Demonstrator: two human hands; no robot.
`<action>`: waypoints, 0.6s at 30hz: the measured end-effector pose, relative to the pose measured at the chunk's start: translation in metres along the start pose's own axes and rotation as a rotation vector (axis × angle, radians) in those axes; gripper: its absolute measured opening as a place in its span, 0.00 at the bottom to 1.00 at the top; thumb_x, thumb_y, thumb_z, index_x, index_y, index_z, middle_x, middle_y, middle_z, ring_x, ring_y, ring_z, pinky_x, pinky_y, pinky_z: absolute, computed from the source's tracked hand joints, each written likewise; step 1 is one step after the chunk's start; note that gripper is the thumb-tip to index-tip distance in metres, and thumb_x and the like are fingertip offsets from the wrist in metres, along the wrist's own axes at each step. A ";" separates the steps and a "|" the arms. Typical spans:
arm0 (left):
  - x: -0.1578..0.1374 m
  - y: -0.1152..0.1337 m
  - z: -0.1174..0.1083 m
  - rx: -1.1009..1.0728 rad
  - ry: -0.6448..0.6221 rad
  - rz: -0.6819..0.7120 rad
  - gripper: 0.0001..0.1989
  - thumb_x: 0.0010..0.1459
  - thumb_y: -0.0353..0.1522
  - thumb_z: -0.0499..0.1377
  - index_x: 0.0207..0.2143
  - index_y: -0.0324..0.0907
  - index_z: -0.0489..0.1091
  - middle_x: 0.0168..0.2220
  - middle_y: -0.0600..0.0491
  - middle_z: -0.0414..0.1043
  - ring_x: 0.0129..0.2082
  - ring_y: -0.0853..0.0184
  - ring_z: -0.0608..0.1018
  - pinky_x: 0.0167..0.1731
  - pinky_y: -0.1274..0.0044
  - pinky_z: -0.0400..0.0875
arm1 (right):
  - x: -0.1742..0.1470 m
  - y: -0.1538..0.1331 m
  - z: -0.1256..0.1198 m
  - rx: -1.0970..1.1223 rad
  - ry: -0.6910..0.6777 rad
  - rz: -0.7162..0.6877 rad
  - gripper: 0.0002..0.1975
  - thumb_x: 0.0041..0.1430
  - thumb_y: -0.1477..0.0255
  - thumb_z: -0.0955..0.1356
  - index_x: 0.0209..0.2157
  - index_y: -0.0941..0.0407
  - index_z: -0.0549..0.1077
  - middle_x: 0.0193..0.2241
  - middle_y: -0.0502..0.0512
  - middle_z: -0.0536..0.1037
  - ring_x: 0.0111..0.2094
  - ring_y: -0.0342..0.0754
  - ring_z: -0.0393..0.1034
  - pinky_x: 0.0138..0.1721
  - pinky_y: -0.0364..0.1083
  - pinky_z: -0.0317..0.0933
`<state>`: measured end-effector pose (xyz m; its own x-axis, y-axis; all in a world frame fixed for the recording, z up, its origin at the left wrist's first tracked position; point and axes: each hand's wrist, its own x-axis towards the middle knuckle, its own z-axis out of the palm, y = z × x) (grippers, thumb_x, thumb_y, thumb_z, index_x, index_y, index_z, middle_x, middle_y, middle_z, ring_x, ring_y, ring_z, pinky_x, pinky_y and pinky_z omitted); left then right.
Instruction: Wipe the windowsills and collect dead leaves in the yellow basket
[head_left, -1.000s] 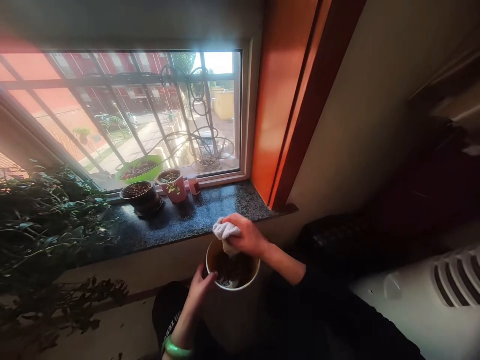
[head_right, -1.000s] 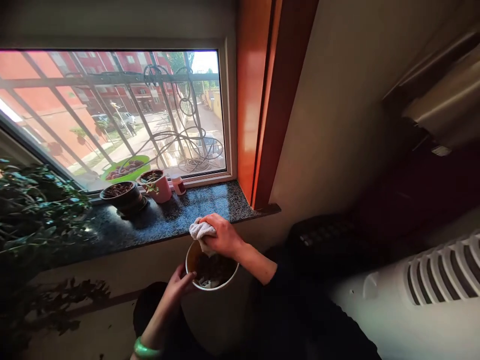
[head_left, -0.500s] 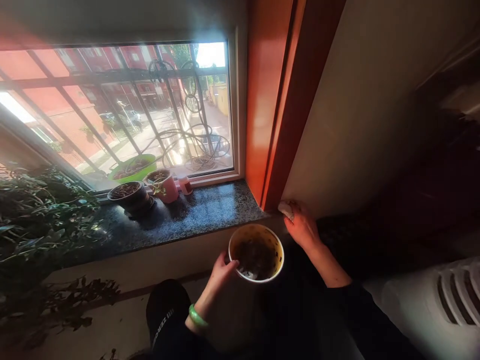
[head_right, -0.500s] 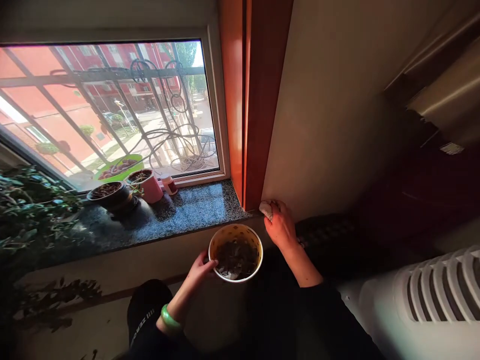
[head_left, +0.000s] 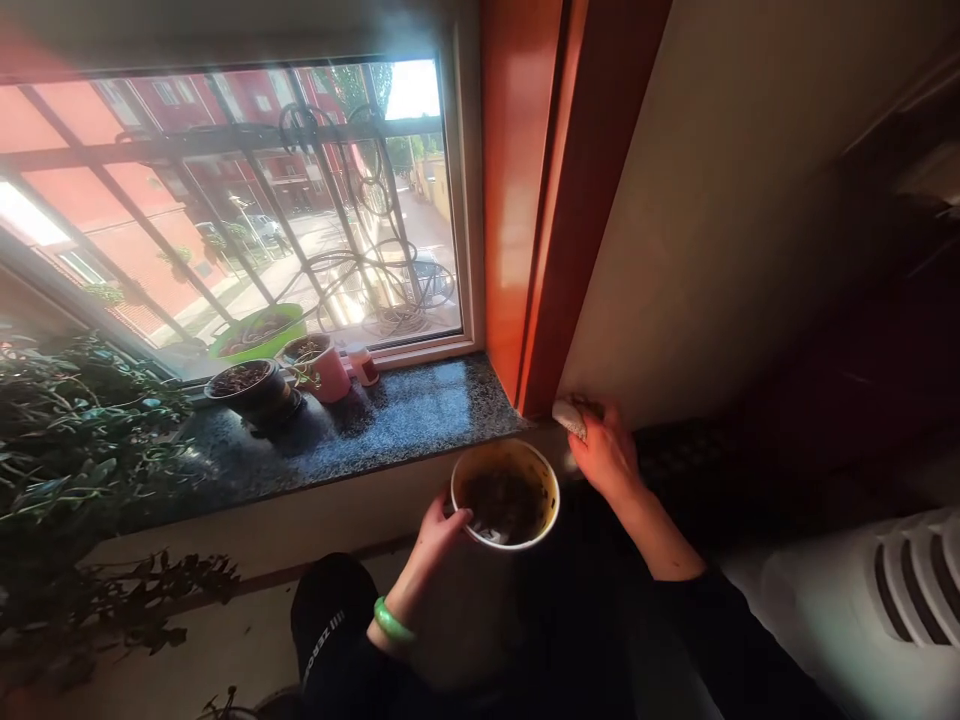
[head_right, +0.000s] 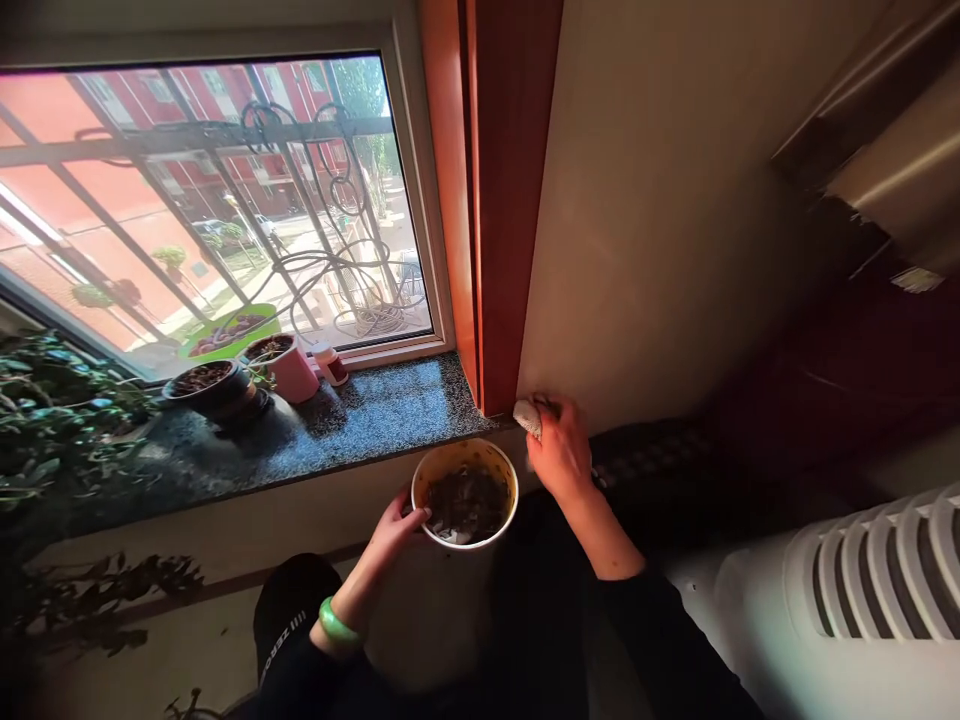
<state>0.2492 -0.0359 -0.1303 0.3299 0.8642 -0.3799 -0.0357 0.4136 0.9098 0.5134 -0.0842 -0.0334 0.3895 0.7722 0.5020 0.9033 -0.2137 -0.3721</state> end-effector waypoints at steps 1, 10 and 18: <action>-0.001 0.000 -0.003 -0.004 -0.006 0.013 0.36 0.44 0.32 0.68 0.58 0.39 0.70 0.52 0.41 0.77 0.42 0.55 0.81 0.36 0.71 0.79 | 0.000 -0.004 0.003 -0.059 -0.004 0.006 0.18 0.58 0.77 0.66 0.51 0.58 0.75 0.52 0.68 0.69 0.52 0.62 0.67 0.54 0.61 0.67; -0.007 -0.006 -0.024 0.007 0.047 -0.025 0.39 0.41 0.34 0.70 0.59 0.38 0.69 0.52 0.41 0.77 0.43 0.55 0.81 0.37 0.72 0.78 | -0.011 -0.070 0.002 0.225 -0.174 -0.300 0.25 0.54 0.81 0.66 0.54 0.53 0.73 0.52 0.62 0.70 0.52 0.60 0.63 0.55 0.59 0.67; -0.019 -0.017 -0.045 -0.065 0.080 0.026 0.37 0.42 0.35 0.69 0.57 0.36 0.70 0.50 0.41 0.78 0.43 0.54 0.81 0.36 0.71 0.78 | -0.008 -0.096 0.017 0.265 -0.323 -0.283 0.23 0.52 0.82 0.68 0.50 0.56 0.76 0.52 0.65 0.73 0.54 0.63 0.64 0.57 0.62 0.62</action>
<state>0.2011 -0.0461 -0.1457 0.2520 0.8939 -0.3707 -0.1049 0.4060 0.9078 0.4201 -0.0597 -0.0147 0.0223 0.9325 0.3604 0.8723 0.1580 -0.4627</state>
